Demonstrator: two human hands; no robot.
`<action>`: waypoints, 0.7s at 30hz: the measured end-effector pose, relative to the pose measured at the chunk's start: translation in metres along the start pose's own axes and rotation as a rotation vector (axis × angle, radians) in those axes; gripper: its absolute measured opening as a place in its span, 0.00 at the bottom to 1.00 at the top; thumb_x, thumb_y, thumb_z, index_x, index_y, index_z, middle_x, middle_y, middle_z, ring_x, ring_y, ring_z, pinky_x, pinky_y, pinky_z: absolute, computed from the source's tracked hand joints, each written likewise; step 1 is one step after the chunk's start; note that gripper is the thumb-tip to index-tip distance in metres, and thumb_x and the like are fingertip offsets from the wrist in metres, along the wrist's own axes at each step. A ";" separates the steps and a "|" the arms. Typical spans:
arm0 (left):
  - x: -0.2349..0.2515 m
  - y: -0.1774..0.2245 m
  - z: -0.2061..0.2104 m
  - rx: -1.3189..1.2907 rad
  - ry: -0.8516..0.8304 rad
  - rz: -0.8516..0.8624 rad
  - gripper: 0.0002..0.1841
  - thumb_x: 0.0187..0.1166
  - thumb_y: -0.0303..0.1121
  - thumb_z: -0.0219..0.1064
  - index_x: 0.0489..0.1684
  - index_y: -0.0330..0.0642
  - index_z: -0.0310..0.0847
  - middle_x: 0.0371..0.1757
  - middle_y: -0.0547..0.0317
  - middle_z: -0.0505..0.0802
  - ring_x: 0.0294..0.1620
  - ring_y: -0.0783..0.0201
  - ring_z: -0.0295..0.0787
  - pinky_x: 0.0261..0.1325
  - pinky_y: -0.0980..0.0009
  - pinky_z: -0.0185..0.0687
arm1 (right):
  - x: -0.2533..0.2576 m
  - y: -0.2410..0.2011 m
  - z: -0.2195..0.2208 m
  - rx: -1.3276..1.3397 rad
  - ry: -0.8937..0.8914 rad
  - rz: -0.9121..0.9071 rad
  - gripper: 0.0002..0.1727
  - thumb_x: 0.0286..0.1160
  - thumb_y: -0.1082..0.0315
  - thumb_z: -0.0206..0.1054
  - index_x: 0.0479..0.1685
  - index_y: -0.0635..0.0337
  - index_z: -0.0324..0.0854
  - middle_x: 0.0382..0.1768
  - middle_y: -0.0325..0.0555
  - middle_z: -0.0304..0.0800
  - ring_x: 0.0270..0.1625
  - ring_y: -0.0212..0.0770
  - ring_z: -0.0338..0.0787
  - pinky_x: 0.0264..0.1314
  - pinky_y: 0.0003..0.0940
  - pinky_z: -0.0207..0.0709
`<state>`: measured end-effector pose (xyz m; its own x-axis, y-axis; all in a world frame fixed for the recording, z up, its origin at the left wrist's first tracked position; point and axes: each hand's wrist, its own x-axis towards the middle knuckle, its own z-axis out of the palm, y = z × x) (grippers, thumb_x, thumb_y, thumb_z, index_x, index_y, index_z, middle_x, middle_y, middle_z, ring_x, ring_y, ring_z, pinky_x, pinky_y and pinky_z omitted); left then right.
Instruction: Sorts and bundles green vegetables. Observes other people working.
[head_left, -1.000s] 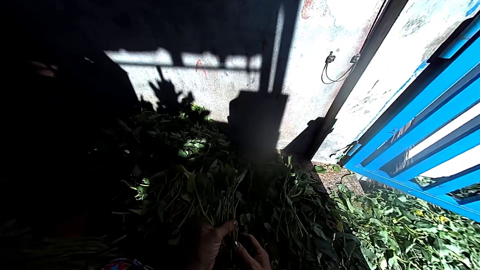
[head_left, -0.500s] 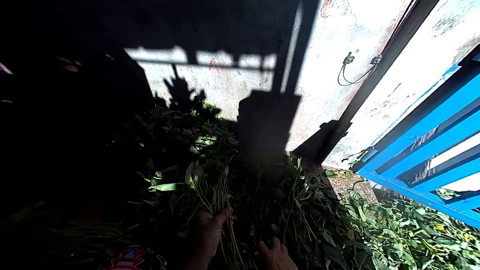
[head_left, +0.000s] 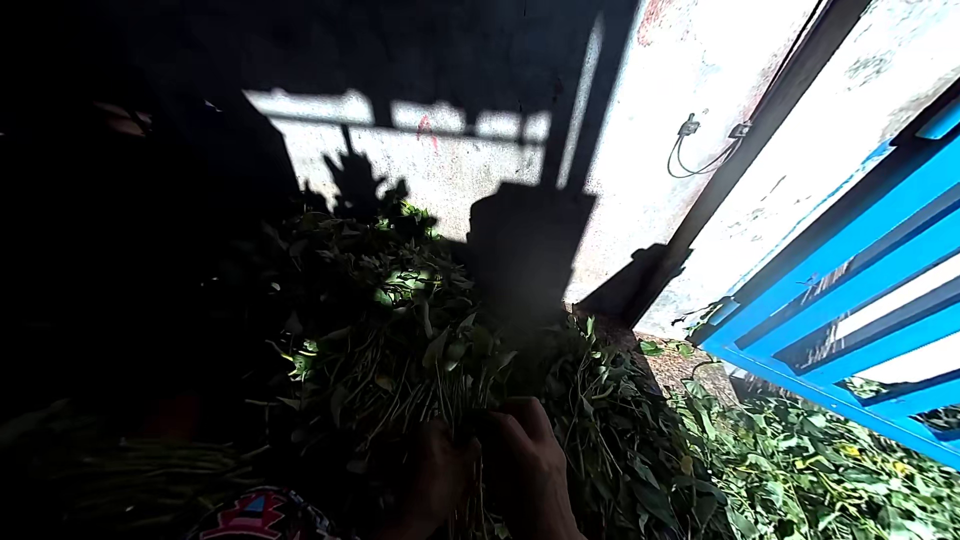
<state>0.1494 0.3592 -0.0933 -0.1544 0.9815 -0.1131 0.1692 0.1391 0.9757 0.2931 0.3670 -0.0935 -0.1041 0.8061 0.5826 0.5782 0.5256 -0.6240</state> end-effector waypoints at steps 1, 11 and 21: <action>0.000 0.001 -0.002 -0.035 0.004 -0.010 0.12 0.64 0.24 0.77 0.44 0.36 0.84 0.35 0.60 0.94 0.38 0.69 0.93 0.46 0.70 0.91 | -0.004 0.000 -0.002 0.028 -0.017 0.013 0.08 0.76 0.59 0.68 0.41 0.49 0.93 0.48 0.42 0.90 0.54 0.38 0.89 0.54 0.33 0.87; -0.004 0.006 -0.003 -0.113 -0.133 -0.037 0.16 0.62 0.23 0.81 0.47 0.36 0.85 0.39 0.57 0.95 0.42 0.65 0.95 0.51 0.68 0.93 | 0.015 0.001 0.001 0.078 -0.053 -0.001 0.10 0.79 0.67 0.61 0.45 0.62 0.86 0.38 0.43 0.90 0.45 0.38 0.92 0.51 0.35 0.88; -0.002 0.004 -0.006 -0.058 -0.129 0.006 0.09 0.67 0.23 0.76 0.42 0.38 0.86 0.35 0.59 0.94 0.37 0.67 0.93 0.46 0.68 0.91 | 0.024 -0.004 -0.019 -0.054 -0.414 -0.024 0.15 0.76 0.54 0.68 0.51 0.53 0.89 0.46 0.46 0.88 0.53 0.45 0.89 0.53 0.40 0.87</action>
<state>0.1450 0.3568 -0.0879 -0.0261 0.9916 -0.1265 0.1123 0.1286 0.9853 0.3038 0.3790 -0.0678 -0.4283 0.8409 0.3308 0.6125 0.5393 -0.5779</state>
